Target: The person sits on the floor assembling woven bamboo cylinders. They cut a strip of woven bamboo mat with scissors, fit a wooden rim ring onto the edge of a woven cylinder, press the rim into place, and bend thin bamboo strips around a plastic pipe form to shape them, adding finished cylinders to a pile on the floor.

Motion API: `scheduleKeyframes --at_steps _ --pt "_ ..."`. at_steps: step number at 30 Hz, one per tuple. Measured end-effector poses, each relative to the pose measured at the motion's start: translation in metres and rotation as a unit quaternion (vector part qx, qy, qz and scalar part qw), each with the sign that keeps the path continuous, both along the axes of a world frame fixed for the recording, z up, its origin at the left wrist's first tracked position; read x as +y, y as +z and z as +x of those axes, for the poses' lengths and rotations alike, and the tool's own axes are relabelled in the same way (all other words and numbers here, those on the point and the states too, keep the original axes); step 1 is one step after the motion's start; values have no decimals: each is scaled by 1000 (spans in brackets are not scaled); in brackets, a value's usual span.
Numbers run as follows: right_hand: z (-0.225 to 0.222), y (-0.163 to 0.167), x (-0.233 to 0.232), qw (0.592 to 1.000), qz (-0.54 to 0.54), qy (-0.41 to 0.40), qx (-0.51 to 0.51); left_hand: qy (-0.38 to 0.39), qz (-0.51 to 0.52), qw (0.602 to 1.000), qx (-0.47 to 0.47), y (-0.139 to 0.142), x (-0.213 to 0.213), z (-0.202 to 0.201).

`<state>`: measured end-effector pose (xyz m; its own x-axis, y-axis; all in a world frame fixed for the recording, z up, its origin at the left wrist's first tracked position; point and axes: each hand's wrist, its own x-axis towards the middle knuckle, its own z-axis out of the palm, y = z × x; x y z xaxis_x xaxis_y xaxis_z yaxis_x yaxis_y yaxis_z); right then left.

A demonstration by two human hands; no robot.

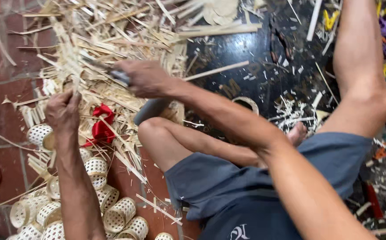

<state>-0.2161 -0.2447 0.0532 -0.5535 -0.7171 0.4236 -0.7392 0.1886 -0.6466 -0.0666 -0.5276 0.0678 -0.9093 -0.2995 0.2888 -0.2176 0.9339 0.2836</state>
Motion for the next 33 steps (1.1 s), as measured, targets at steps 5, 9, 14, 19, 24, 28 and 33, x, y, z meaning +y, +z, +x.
scheduleKeyframes --at_steps 5,9,14,19,24,28,33 --pt "-17 -57 207 982 61 -169 -65 -151 75 986 14 -45 108 -81" --pt "-7 -108 355 903 170 -381 -105 -258 229 939 6 -97 256 -165" --pt "1 -164 422 809 310 -490 -99 -390 95 916 11 -150 366 -216" --pt "-9 -182 427 803 307 -507 -63 -287 64 945 -144 -153 365 -231" --pt "9 -161 427 808 321 -494 -30 -353 158 917 102 -89 388 -221" --pt "44 -113 418 902 -50 -429 19 -386 472 790 59 -29 464 -195" --pt "132 -59 437 878 -228 -334 -255 -378 720 583 -10 7 567 -155"
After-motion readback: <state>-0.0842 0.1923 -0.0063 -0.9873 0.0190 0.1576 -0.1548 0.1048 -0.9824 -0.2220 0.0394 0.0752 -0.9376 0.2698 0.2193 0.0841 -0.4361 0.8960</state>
